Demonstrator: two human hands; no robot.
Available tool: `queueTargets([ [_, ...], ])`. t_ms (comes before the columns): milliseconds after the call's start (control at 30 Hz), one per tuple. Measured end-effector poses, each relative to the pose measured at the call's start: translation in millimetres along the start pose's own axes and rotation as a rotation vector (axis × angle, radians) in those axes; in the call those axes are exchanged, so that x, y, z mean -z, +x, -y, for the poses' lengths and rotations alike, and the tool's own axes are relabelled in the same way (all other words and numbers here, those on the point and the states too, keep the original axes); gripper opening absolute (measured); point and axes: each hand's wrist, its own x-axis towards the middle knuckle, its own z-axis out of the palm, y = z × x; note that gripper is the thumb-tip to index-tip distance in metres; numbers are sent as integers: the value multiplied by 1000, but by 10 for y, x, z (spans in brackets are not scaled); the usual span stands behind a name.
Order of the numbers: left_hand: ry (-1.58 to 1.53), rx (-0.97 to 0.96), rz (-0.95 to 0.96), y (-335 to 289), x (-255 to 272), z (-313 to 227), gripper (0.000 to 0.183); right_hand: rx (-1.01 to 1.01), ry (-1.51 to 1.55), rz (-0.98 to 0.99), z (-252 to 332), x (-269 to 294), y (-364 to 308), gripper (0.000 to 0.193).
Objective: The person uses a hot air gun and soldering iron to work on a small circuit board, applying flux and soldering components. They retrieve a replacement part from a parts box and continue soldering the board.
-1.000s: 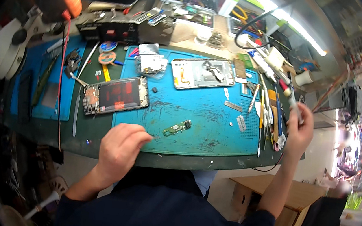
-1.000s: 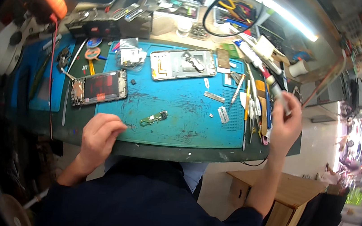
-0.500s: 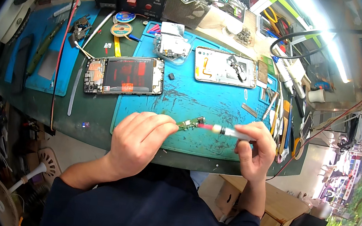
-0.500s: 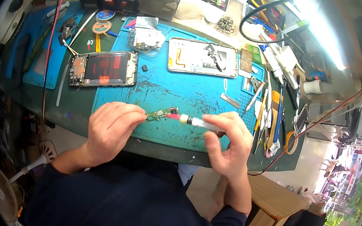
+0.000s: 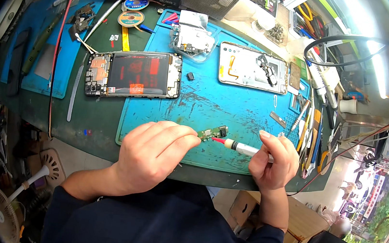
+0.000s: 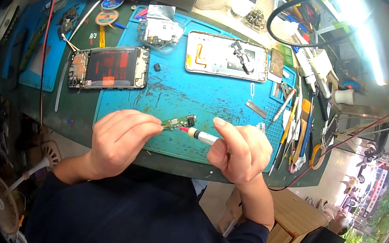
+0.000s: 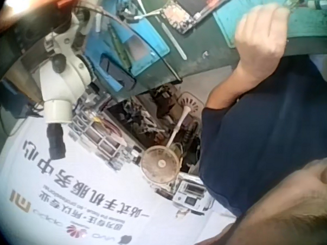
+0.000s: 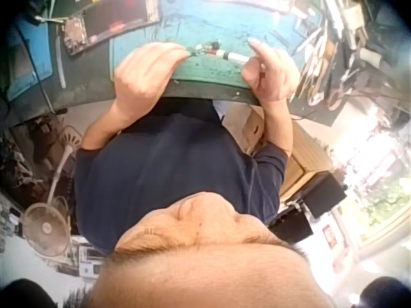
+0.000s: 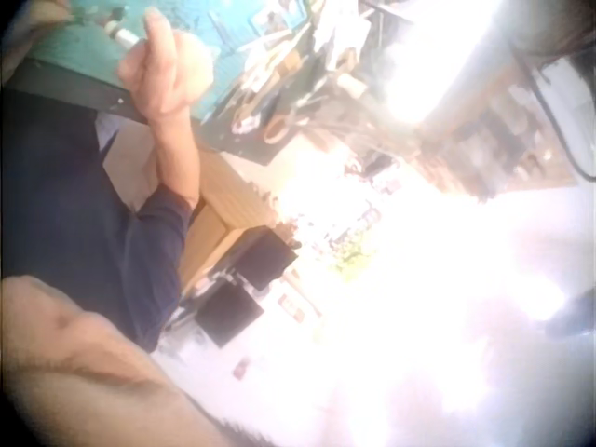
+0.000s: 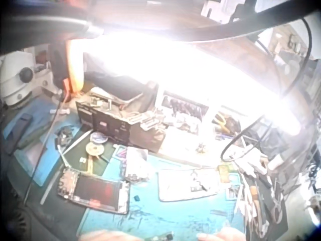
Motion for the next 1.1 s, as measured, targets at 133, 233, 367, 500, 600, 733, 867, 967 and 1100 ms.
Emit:
queueTargets([
  [133, 33, -31, 13, -43, -35, 49, 23, -28, 25, 27, -11, -4, -2, 22],
  [233, 40, -29, 10, -45, -39, 47, 23, -33, 36, 45, -3, 2, 1, 20],
  [367, 47, -28, 11, -40, -37, 49, 23, -53, 65, 84, 0, 12, -4, 20],
  [500, 50, -30, 22, -36, -48, 54, 23, -61, 61, 97, -3, 25, -15, 20],
  [600, 47, -25, 22, -37, -50, 56, 22, -60, 63, 102, -6, 34, -8, 20],
  [733, 18, 5, 6, 20, -29, 9, 23, -59, 54, 100, -12, 35, -13, 19],
  [867, 8, 7, -6, 39, -31, 10, 24, -60, 55, 96, -13, 47, 2, 19],
  [967, -10, 21, -13, 76, -54, 1, 24, -58, 52, 97, -9, 49, -7, 19],
  [1100, -38, 43, -33, 96, -106, -19, 23, -46, 44, 88, -12, 47, -9, 20],
])
